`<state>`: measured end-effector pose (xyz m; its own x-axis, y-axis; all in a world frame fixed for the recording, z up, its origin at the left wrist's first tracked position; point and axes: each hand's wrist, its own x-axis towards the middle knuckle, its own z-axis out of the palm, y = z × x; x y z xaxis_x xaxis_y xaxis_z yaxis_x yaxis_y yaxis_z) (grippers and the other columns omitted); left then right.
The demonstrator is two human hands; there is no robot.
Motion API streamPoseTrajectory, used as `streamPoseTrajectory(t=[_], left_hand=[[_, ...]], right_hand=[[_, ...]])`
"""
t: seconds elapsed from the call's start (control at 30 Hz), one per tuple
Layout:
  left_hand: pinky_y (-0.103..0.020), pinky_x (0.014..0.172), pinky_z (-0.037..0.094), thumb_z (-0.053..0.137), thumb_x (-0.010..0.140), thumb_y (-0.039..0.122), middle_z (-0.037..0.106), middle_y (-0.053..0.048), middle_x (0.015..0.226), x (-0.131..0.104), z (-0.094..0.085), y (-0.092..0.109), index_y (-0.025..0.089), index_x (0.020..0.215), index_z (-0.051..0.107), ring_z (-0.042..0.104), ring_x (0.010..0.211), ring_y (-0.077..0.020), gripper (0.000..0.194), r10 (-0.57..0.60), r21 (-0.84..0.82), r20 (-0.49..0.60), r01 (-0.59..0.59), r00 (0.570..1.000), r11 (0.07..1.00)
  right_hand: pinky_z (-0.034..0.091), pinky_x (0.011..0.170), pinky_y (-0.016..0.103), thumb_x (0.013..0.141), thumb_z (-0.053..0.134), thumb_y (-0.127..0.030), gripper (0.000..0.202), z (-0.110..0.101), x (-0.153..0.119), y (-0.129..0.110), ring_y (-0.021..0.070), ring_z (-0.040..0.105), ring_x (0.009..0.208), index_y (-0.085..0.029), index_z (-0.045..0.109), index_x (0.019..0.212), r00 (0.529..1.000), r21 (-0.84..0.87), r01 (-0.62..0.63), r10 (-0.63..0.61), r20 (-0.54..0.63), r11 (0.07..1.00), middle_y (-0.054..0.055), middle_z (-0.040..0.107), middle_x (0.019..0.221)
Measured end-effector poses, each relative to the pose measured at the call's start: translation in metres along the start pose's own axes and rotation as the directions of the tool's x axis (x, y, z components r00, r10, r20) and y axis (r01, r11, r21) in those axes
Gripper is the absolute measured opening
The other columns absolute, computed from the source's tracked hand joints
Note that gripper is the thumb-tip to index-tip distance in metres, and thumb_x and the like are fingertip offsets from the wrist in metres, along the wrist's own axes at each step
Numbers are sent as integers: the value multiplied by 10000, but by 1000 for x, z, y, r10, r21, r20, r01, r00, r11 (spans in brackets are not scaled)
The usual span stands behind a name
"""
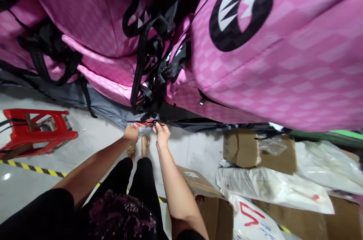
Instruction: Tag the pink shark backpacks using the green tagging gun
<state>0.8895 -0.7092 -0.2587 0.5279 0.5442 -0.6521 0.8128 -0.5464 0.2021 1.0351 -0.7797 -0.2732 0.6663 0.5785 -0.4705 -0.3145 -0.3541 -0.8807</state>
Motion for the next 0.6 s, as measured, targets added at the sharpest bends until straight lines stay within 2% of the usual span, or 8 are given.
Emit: streamPoseTrajectory(t=[0.1,0.17,0.27,0.33,0.47,0.53,0.6], left_hand=[[-488,1015,487,566,947,513,630,-109,1222,-11,-8,-4,152,1328,538,623,1109,-233,525,-30,-6,-21,29,999,1000],[-455,1028,466,463,984,552,651,-109,1205,-16,-10,-9,155,1435,440,629,1109,-226,601,-20,-27,-38,19,999,999],[-431,1068,416,339,1036,497,650,-108,1252,-17,-8,-15,178,1545,276,608,1174,-223,604,10,-43,-39,-12,999,999],[-450,1084,397,356,1039,428,624,-111,1317,-18,-9,-13,207,1563,243,586,1221,-232,580,23,-37,-28,-24,999,999],[-389,1098,382,495,946,294,561,-151,1429,-27,-21,-4,174,1593,144,523,1332,-252,746,21,-7,-11,-21,1000,1000],[-409,1154,326,531,888,274,430,-159,1545,-32,-32,-1,182,1595,136,425,1429,-259,816,8,12,-8,-8,1000,1000],[-480,1206,229,536,843,274,224,-154,1637,-40,-43,0,186,1600,117,225,1528,-271,870,-16,33,-20,17,1000,999]], right_hand=[[572,649,282,719,762,-456,335,17,-9,3,134,656,646,-172,585,741,992,131,-129,129,11,983,-7,656,672],[565,616,264,728,783,-412,320,26,-17,8,120,648,622,-161,586,744,978,195,-207,206,27,959,-12,657,672],[571,629,245,709,794,-433,340,32,-33,14,105,648,620,-176,579,765,963,277,-264,270,19,924,-8,683,726],[570,630,229,667,801,-487,394,28,-44,8,93,637,608,-197,542,734,962,318,-251,271,-20,914,-12,687,749],[561,545,253,593,794,-594,492,-1,-68,-31,132,641,592,-223,486,693,971,348,-144,200,-130,926,-9,671,705],[561,526,276,553,817,-591,502,-25,-83,-59,181,675,646,-230,495,690,975,337,-76,142,-173,938,-4,666,673],[562,523,293,519,841,-573,502,-53,-100,-87,219,696,688,-237,507,684,974,323,-18,89,-207,946,-7,663,646]])
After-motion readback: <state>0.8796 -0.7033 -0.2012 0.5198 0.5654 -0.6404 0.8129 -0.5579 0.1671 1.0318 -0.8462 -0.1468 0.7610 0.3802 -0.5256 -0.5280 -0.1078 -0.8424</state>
